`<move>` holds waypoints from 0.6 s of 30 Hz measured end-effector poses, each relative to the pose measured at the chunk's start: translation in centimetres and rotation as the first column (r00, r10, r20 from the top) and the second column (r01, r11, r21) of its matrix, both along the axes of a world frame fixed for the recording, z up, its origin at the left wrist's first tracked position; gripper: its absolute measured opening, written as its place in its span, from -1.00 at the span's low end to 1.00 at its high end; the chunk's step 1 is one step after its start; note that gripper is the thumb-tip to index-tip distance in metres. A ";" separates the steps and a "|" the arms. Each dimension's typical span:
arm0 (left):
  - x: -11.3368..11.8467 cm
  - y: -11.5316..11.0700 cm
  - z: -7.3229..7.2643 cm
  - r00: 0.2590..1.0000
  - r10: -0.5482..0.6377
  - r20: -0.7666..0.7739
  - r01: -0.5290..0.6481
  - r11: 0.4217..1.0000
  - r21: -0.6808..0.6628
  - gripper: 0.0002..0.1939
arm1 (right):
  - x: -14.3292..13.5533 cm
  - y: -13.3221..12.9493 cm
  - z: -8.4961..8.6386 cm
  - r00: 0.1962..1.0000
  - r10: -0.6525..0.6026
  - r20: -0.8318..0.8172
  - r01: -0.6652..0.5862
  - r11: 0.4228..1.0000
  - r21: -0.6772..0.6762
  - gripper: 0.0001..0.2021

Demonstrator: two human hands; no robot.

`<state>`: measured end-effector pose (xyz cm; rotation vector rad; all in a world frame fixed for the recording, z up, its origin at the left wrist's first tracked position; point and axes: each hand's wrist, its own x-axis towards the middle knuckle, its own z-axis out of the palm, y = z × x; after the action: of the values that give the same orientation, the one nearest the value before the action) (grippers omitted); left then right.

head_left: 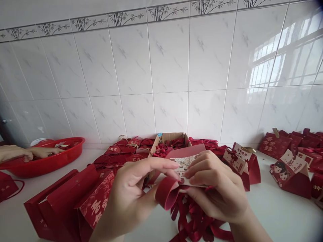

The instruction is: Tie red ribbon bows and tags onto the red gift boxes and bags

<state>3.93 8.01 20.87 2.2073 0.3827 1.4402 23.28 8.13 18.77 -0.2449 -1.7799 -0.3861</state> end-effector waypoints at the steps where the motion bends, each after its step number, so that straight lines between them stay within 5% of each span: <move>1: -0.1 0.0 -0.1 0.999 -0.052 0.003 0.052 0.999 -0.002 -0.68 | 0.0 0.0 0.0 1.000 -0.001 -0.005 0.001 1.000 0.014 -0.89; 9: 0.6 0.6 -0.8 0.990 -0.135 0.038 0.125 0.972 0.201 -0.51 | 0.1 0.0 0.3 0.998 0.052 -0.023 -0.051 0.997 0.061 -0.74; 18: 1.1 0.5 0.1 0.985 -0.153 0.081 0.129 0.960 0.249 -0.67 | 0.0 -0.5 0.4 0.997 0.073 -0.013 -0.072 0.993 0.089 -0.78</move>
<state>5.04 8.47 20.96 2.2856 0.0132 1.5807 23.24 7.64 19.16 -0.1201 -1.7457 -0.4084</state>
